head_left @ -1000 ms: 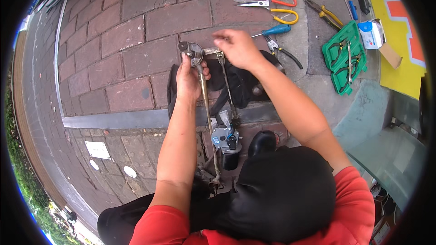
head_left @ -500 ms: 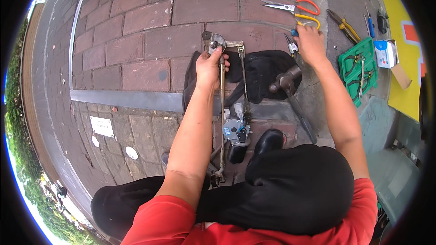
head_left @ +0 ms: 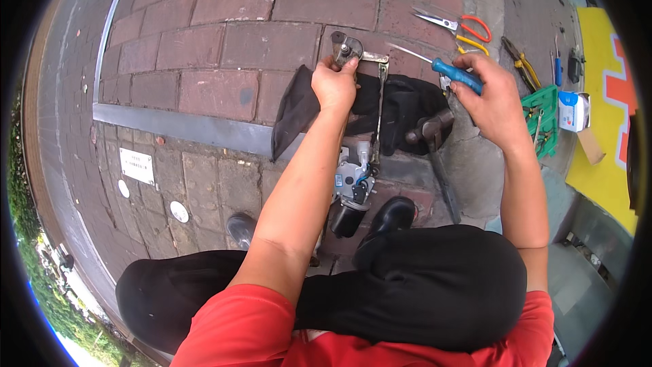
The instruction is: The person sits on the ground and uses a hammer and screwdriver to disassemble and reassemble a mechanical part. They repeatedly strike the part with the hammer and adjust components with the screwdriver.
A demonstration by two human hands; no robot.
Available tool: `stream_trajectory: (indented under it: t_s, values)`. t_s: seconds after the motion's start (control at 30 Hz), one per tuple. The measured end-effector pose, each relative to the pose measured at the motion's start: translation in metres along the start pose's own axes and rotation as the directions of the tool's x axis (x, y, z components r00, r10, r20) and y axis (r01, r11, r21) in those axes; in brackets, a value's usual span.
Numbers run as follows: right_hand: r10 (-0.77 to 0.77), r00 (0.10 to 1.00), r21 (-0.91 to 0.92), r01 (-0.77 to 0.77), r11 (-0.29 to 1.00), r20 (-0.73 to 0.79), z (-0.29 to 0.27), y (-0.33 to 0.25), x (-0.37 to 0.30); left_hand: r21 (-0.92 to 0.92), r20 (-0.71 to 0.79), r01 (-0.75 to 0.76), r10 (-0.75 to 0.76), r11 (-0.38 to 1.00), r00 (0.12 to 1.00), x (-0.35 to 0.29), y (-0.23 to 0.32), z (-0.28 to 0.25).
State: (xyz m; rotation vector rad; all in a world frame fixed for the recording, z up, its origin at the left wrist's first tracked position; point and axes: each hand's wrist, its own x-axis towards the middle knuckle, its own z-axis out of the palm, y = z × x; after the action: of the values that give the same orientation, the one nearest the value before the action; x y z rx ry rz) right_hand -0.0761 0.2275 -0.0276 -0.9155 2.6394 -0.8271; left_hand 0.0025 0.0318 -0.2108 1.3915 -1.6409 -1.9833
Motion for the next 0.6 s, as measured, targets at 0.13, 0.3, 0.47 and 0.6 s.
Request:
stream_trajectory:
  t_s: [0.13,0.3,0.47,0.6]
  values:
    - [-0.183,0.982,-0.081,0.187,0.979,0.05,-0.007,-0.026,0.028,0.488,-0.007,-0.123,0.144,0.864,0.99,-0.001,0.004,-0.01]
    - [-0.406,0.912,-0.139,0.411,0.901,0.063,0.019,-0.051,0.074,0.609,-0.051,-0.23,0.327,0.759,0.944,-0.003,0.01,-0.011]
    - [-0.478,0.868,-0.168,0.496,0.852,0.136,0.039,-0.058,0.09,0.557,0.02,-0.232,0.267,0.797,0.964,-0.001,0.015,-0.015]
    - [-0.534,0.843,-0.161,0.537,0.828,0.07,0.035,-0.061,0.088,0.505,0.054,-0.346,0.371,0.791,0.927,-0.003,0.014,-0.016]
